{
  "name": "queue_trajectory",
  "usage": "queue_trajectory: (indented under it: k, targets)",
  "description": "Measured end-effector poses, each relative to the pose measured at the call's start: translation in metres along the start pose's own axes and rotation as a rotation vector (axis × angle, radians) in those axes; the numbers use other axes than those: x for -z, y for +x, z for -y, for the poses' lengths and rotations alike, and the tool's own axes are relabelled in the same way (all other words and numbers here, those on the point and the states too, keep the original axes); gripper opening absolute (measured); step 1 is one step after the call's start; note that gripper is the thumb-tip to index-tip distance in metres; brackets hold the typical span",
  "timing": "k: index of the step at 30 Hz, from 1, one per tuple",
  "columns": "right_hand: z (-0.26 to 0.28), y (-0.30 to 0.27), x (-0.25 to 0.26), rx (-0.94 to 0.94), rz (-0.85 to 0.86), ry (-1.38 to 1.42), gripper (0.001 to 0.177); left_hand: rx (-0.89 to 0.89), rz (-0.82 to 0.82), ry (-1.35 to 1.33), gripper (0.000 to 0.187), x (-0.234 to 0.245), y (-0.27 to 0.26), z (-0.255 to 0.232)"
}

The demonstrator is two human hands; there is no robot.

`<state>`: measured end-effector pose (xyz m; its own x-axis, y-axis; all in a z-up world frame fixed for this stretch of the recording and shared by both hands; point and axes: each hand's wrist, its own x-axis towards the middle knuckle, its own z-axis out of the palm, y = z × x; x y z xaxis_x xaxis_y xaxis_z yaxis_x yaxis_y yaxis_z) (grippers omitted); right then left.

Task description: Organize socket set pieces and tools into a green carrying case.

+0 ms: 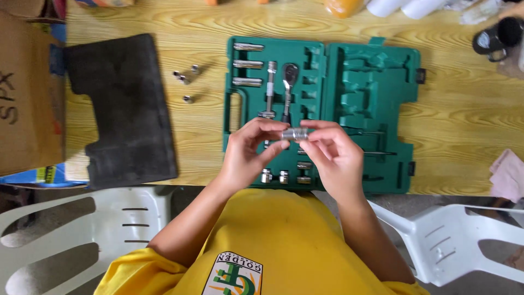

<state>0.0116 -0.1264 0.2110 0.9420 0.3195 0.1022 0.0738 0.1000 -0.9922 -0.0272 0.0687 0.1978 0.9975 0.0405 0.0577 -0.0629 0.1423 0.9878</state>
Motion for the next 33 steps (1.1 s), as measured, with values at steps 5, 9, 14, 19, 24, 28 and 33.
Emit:
queue_trajectory:
  k: [5,9,14,19,24,28,33]
  targets:
    - [-0.099,-0.018,0.071,-0.303,-0.049,0.069,0.010,0.046,-0.041,0.128,0.029,-0.044,0.005,0.084]
    - [-0.151,-0.026,0.107,-0.641,-0.043,0.012,0.014,0.164,-0.105,0.198,0.027,-0.069,0.001,0.140]
    - [-0.197,-0.001,0.133,-0.665,0.002,-0.079,0.016,0.236,-0.208,0.317,0.029,-0.085,0.023,0.187]
    - [-0.206,0.038,0.134,-0.615,0.007,-0.095,0.015,0.230,-0.259,0.407,0.029,-0.084,0.056,0.193]
    - [-0.205,0.052,0.127,-0.620,-0.095,0.217,0.017,0.277,-0.223,0.312,0.031,-0.089,0.064,0.186]
    - [-0.191,0.044,0.120,-0.630,-0.065,0.317,0.035,0.201,-0.280,0.352,0.032,-0.110,0.053,0.186]
    - [-0.205,0.038,0.132,-0.515,0.063,0.115,0.044,0.157,-0.233,0.346,0.057,-0.110,0.048,0.172]
